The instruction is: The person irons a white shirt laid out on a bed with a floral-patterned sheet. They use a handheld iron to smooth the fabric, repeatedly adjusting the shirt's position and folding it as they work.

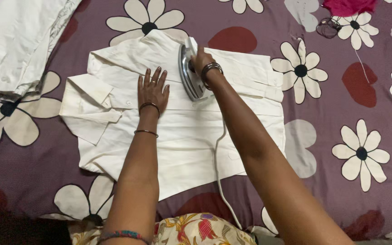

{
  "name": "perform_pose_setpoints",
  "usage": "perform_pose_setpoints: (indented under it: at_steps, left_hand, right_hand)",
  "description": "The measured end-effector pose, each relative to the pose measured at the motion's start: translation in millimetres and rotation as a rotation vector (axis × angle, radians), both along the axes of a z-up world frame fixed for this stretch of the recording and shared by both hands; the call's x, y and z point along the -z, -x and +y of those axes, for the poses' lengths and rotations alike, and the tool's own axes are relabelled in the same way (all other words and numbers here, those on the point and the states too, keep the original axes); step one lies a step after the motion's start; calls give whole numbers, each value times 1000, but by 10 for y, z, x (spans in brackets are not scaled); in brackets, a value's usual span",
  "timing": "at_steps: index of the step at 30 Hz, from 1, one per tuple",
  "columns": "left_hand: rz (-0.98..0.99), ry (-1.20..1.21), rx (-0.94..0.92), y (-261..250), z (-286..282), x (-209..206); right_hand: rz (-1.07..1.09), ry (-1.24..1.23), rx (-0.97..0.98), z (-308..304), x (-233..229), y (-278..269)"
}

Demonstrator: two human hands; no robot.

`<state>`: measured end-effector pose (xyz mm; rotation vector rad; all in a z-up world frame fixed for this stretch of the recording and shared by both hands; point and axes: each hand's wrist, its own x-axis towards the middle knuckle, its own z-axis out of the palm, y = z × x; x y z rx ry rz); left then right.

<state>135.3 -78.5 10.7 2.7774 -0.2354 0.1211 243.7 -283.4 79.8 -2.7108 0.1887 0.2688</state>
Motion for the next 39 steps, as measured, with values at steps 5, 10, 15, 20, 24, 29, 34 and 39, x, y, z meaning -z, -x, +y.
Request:
perform_pose_setpoints:
  at_steps: [5,10,15,20,24,29,34,39]
  left_hand:
    - [-20,19,-9,33,26,54]
    - [-61,22,-2,17,23,13]
    - [-74,38,6,35,22,84]
    - [-71,50,5,11,25,20]
    - [-68,36,-2,61,34,41]
    - [-33,18,0,39,19,-3]
    - [-20,21,-2,49,33,41]
    - [-55,39,2,0,28,40]
  right_hand:
    - [38,43,32,-223,-123,105]
    - [-4,57,-10,-305,-206,212]
    - [37,-3,62,-466,-197,333]
    - [20,61,30,-575,-254,380]
    - [-4,68,29,-753,-256,502]
    - [39,78,50,-855,-306,567]
    - [10,67,85,-1009,-227,661]
    - [-140,1,62,-1247,-257,786]
